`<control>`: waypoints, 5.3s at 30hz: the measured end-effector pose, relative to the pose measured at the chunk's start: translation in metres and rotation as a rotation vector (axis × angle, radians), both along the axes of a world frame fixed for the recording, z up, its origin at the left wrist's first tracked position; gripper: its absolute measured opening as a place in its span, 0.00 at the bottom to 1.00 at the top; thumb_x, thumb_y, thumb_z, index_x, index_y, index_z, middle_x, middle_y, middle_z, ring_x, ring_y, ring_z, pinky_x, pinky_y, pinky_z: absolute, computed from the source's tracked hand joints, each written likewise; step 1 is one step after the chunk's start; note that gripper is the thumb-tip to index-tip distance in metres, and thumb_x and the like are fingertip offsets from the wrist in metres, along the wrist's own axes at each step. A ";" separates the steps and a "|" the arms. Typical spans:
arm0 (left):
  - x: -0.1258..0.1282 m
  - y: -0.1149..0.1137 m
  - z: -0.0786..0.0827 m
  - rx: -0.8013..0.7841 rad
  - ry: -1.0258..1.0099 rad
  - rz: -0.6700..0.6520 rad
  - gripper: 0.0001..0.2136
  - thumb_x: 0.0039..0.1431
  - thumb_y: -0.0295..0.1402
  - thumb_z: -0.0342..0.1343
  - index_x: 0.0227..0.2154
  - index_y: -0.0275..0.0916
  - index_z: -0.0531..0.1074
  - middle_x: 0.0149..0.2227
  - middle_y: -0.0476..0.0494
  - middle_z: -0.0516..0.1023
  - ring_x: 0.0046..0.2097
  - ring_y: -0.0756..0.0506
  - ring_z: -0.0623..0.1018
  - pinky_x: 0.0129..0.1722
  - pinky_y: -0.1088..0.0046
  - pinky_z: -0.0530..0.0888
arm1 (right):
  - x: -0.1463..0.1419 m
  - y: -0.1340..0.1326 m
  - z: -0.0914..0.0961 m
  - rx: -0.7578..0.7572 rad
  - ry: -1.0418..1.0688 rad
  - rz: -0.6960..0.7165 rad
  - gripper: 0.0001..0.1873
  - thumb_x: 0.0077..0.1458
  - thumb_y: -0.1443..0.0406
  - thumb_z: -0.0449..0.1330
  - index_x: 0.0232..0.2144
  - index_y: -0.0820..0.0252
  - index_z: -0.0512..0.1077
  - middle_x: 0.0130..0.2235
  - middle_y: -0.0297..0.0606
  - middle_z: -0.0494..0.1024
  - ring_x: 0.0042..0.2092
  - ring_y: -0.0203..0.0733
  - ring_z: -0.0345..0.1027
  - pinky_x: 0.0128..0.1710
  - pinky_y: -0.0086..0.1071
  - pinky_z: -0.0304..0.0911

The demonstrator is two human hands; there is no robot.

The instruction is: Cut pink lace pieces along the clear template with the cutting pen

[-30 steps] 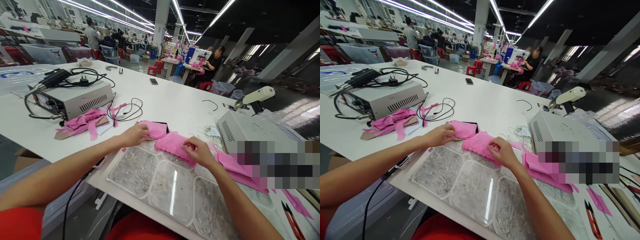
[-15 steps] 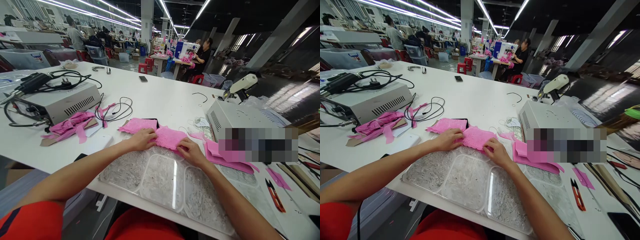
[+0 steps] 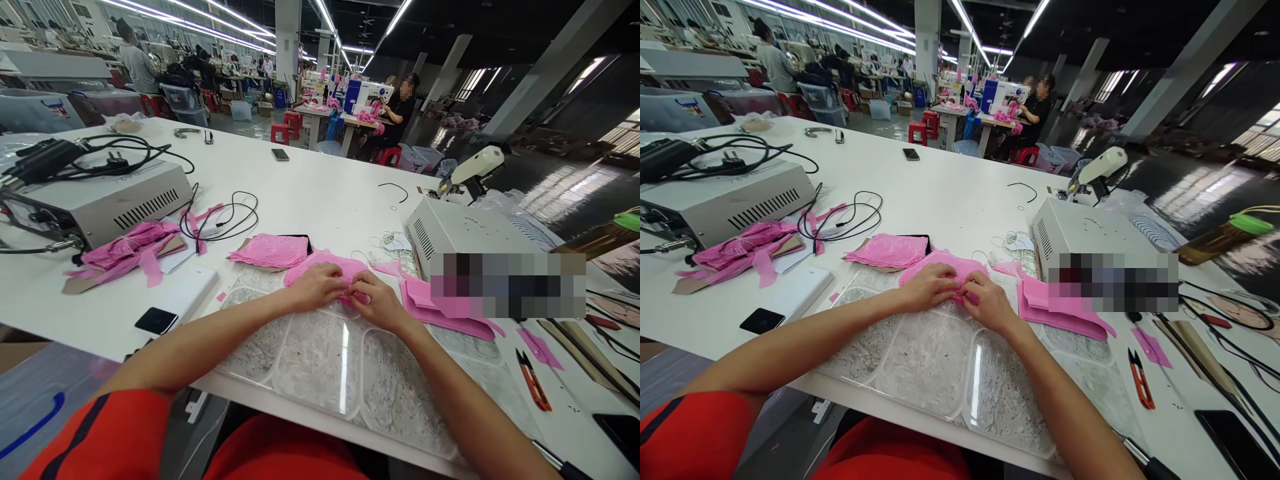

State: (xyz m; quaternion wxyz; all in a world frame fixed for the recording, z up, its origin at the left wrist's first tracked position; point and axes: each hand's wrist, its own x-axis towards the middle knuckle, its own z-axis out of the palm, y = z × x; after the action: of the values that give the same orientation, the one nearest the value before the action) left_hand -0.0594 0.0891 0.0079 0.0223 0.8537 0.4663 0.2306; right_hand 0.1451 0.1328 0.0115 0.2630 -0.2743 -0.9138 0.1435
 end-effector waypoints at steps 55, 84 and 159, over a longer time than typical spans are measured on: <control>-0.069 -0.021 0.003 -0.086 -0.179 0.151 0.09 0.54 0.29 0.62 0.39 0.40 0.79 0.45 0.41 0.77 0.48 0.43 0.76 0.49 0.67 0.73 | -0.068 -0.015 0.017 -0.229 -0.019 0.068 0.07 0.55 0.68 0.57 0.31 0.57 0.76 0.33 0.36 0.78 0.31 0.34 0.68 0.32 0.29 0.62; -0.066 -0.032 -0.022 0.071 -0.134 0.216 0.08 0.57 0.29 0.60 0.40 0.38 0.75 0.44 0.42 0.75 0.46 0.45 0.75 0.48 0.69 0.71 | -0.090 0.013 -0.002 0.128 -0.273 0.183 0.07 0.58 0.67 0.53 0.32 0.58 0.72 0.34 0.37 0.75 0.30 0.35 0.63 0.28 0.30 0.51; -0.066 -0.025 -0.031 0.329 -0.110 0.215 0.08 0.65 0.28 0.50 0.30 0.38 0.71 0.33 0.45 0.76 0.36 0.47 0.73 0.38 0.70 0.69 | -0.099 0.014 0.003 -0.153 -0.006 0.176 0.04 0.50 0.72 0.58 0.28 0.60 0.72 0.31 0.34 0.73 0.30 0.32 0.61 0.32 0.28 0.54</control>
State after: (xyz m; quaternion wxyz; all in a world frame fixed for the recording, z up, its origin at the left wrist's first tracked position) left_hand -0.1257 0.0641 -0.0235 -0.1167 0.7775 0.5088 0.3509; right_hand 0.0458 0.1466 0.0144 0.2249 -0.2126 -0.9215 0.2348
